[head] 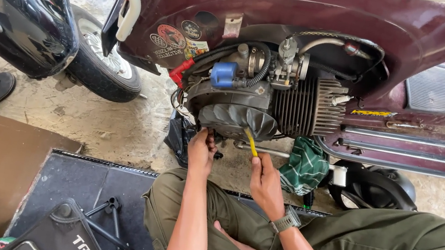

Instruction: The person sits on a small stool and uses a yellow screwdriver to work on the engine area of a maroon motorcycle. They manipulate a black plastic bag or cover near the engine casing while holding the tool.

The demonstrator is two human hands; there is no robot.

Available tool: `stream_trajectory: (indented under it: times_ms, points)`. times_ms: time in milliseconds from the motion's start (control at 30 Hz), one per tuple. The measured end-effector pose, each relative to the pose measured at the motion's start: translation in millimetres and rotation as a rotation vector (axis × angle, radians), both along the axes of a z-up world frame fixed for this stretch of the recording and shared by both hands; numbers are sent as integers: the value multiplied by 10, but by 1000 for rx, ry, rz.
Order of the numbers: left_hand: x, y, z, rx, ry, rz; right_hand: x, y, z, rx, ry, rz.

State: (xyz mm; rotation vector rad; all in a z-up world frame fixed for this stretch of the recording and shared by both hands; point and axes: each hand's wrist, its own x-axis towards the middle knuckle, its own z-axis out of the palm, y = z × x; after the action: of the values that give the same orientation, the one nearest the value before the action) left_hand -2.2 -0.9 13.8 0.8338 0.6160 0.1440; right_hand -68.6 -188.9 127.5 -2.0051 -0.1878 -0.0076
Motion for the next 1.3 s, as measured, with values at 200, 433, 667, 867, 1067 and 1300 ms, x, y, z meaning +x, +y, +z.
stream_trajectory:
  times_ms: [200,433,667,867,1067,1300]
  points:
    - [76,12,-296,-50,-59,58,6,-2,-10,-11,5,-18]
    - [63,-8,-256,-30,-142,82,-4,19,113,-11,14,-11]
    - [54,-27,-93,-32,-157,127,6,-15,-5,-33,15,-20]
    - [27,-9,-58,3,-193,117,-26,17,14,13,39,-13]
    - [12,-24,-70,19,-204,141,-26,71,89,72,119,-6]
    - [-24,12,95,140,-226,147,-24,62,30,167,130,-7]
